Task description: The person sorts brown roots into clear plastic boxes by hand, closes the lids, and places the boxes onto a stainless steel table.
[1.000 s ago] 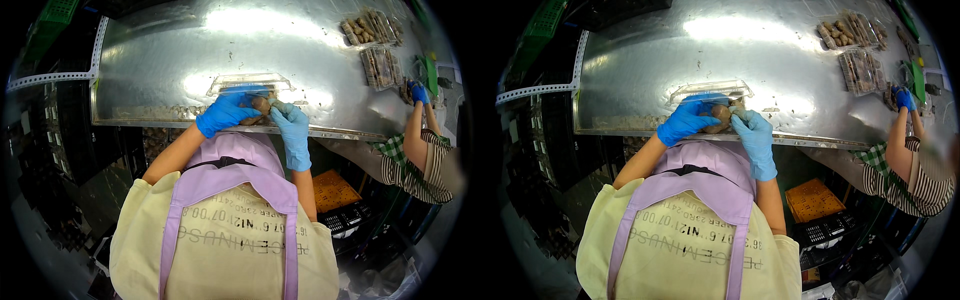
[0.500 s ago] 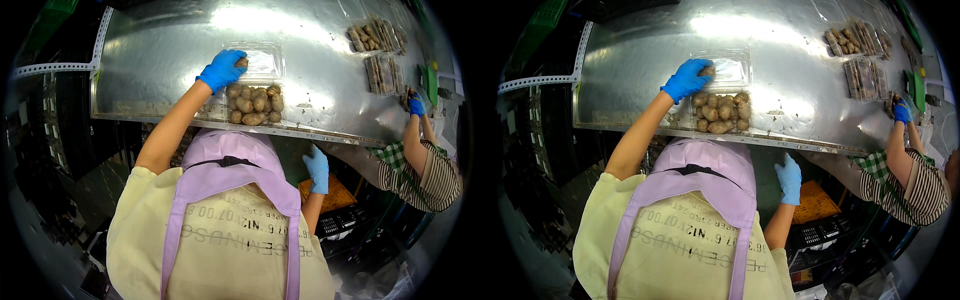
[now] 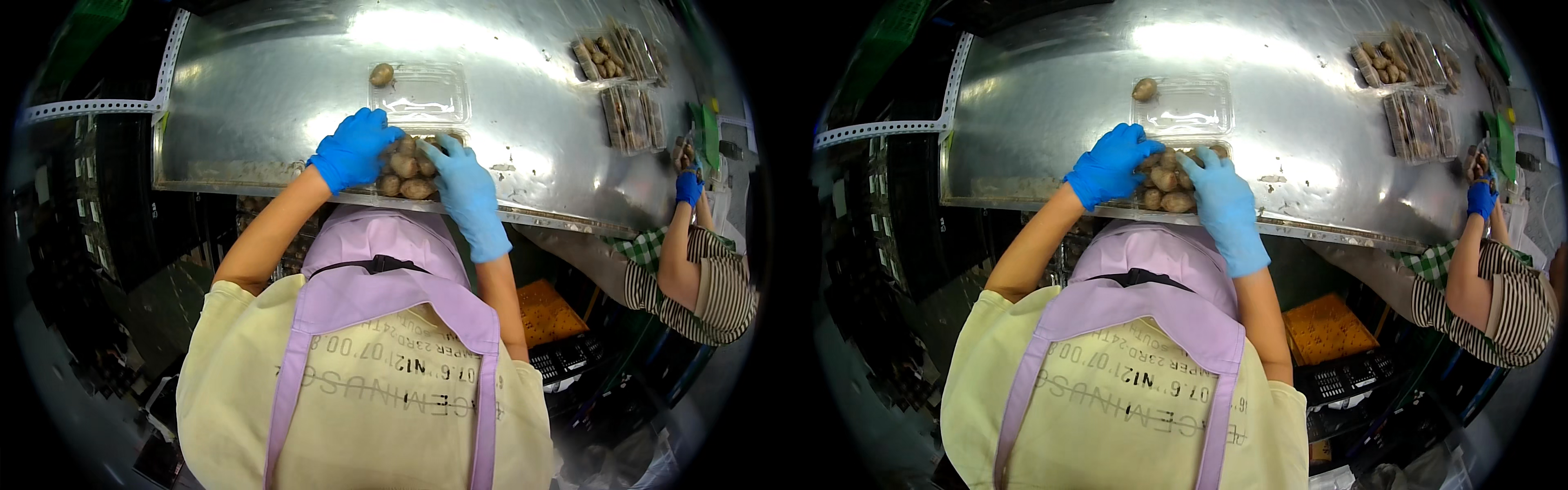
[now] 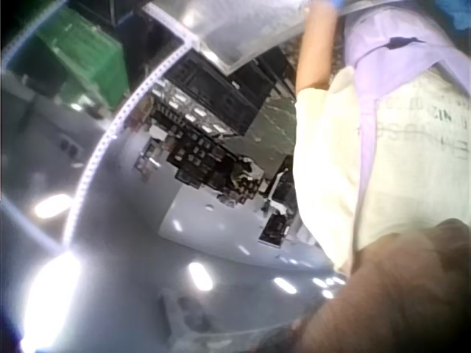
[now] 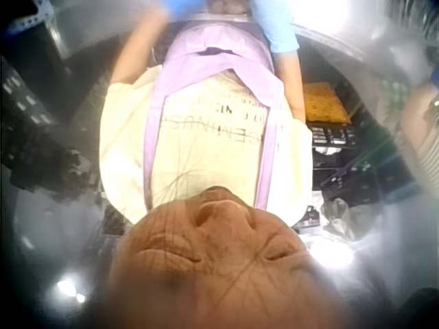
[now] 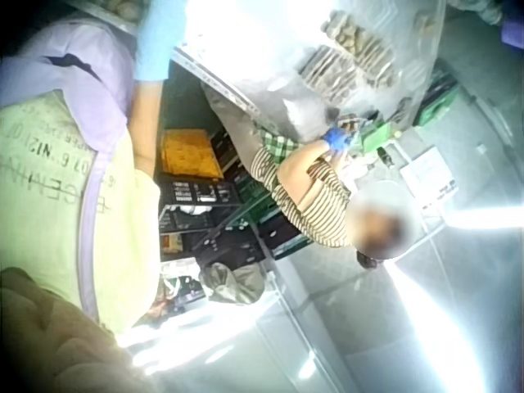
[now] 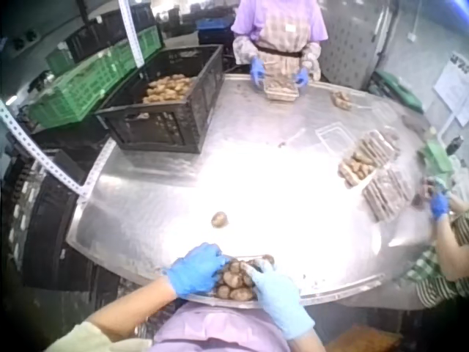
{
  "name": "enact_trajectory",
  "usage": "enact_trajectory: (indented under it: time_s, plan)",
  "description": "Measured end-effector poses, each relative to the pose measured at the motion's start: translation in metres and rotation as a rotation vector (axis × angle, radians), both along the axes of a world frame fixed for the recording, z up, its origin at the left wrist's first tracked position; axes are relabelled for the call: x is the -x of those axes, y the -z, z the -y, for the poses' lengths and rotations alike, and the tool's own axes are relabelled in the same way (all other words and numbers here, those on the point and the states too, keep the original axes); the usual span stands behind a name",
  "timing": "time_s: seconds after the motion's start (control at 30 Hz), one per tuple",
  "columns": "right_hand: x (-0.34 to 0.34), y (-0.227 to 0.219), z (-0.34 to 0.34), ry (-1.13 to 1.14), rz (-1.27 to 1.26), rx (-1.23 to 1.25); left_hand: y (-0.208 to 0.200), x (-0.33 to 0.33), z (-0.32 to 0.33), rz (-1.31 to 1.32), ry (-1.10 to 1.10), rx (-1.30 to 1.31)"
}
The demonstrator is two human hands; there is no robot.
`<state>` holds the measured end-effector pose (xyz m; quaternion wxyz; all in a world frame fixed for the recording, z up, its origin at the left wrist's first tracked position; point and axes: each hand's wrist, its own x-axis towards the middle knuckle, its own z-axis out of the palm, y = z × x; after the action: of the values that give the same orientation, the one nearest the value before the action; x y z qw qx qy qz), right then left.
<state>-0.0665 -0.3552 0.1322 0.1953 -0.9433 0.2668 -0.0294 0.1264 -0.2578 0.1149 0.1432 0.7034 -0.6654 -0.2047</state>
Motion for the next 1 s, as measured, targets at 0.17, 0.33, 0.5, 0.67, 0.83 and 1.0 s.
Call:
enact_trajectory:
  time_s: [0.17,0.33,0.5,0.67,0.83,1.0]
  plan:
    - [-0.011,0.020,0.007,-0.108,-0.113,0.020,0.014,-0.002,0.004,0.157,0.079,0.090]
    - [0.010,0.014,0.012,0.040,0.237,-0.306,0.026,-0.009,-0.006,0.121,0.121,0.179]
    - [0.024,0.010,0.005,0.258,0.328,-0.653,0.017,-0.008,-0.015,-0.194,-0.110,0.245]
    - [0.040,-0.006,-0.009,0.433,0.575,-1.030,-0.002,0.018,-0.016,-1.365,-0.600,0.268]
    - [0.057,-0.024,-0.012,0.252,0.555,-0.436,-0.033,0.062,-0.004,-1.732,-0.526,-0.149]
    - [0.069,-0.039,-0.014,0.269,0.593,-0.305,-0.037,0.100,0.015,-1.362,-0.420,-0.371]
